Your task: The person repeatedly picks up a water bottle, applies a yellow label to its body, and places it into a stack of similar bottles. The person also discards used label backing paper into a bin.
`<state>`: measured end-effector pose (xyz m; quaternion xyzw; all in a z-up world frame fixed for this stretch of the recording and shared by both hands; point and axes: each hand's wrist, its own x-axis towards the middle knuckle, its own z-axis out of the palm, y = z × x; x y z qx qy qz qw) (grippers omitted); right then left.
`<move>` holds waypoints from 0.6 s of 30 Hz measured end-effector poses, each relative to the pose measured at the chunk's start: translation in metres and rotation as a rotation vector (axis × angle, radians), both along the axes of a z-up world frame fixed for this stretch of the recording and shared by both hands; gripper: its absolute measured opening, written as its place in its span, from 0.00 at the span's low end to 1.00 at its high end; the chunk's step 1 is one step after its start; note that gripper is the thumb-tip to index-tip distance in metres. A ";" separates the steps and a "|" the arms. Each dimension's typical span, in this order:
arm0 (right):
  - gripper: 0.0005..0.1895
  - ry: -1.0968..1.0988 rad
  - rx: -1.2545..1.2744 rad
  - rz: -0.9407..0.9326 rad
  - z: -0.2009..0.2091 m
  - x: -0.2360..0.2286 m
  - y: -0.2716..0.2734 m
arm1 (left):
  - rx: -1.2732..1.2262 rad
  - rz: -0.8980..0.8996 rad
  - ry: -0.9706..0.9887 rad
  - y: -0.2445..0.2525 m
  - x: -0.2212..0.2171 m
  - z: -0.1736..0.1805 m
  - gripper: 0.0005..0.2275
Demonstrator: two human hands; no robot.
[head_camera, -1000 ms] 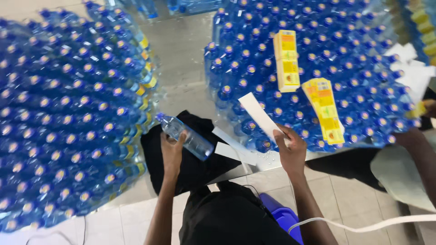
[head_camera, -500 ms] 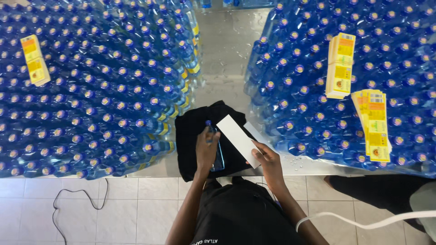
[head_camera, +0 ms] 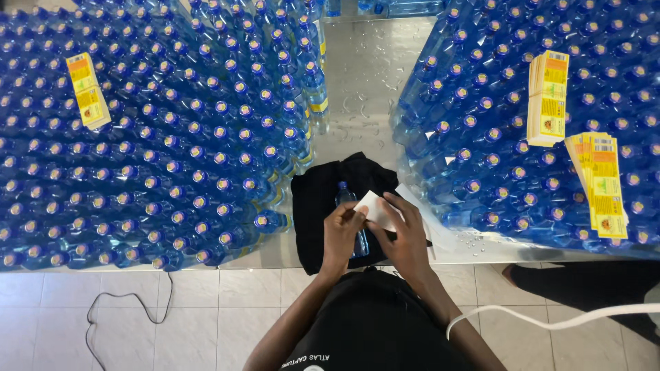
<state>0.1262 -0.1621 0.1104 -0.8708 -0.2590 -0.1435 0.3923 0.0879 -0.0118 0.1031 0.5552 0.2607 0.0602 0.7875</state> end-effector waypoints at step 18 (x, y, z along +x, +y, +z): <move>0.18 0.209 0.226 -0.087 0.015 -0.013 0.014 | -0.032 -0.107 -0.126 0.009 -0.002 0.020 0.10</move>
